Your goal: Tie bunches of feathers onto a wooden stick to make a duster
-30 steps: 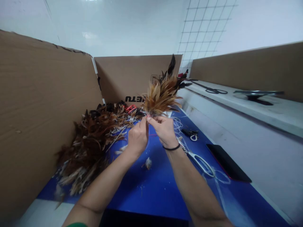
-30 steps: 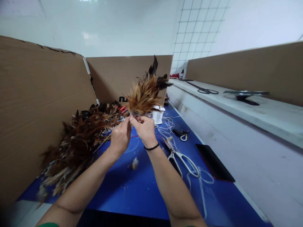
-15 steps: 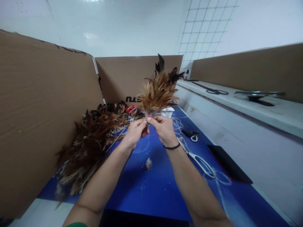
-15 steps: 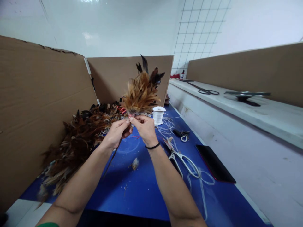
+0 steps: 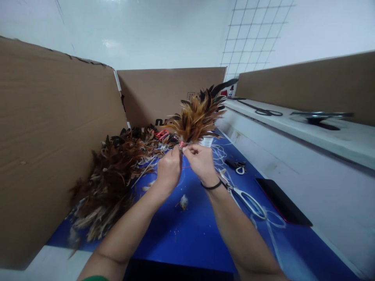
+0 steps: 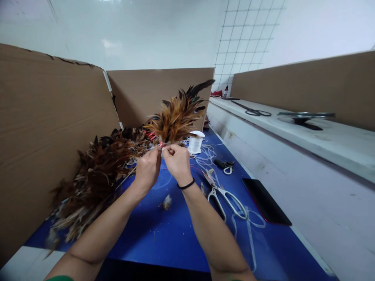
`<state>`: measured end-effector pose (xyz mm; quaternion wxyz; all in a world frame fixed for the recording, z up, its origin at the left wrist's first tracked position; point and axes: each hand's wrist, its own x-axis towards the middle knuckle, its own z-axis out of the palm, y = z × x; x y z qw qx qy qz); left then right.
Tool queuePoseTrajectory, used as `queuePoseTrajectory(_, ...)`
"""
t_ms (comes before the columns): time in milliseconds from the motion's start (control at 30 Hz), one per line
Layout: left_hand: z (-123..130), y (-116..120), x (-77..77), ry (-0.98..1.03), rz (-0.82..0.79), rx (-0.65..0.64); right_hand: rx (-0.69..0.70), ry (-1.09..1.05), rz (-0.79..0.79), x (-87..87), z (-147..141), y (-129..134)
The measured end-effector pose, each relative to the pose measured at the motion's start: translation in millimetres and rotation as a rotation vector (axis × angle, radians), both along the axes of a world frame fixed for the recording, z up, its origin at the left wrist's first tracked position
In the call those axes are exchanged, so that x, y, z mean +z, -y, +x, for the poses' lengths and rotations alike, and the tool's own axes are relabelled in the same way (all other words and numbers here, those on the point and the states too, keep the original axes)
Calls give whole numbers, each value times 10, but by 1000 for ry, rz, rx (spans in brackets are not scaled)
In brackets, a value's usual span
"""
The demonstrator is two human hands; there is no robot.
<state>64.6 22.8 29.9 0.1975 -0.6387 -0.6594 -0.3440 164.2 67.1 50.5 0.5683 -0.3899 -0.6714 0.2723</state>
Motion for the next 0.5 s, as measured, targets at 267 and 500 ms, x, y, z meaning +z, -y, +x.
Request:
queuePoseTrajectory(267,64,9,-31,-14,34,30,64,-195,-98,-12,-62,-10)
queuePoseTrajectory(500,-7,64,161,512,-21,-384,193,-339,-163,14,-54,-16)
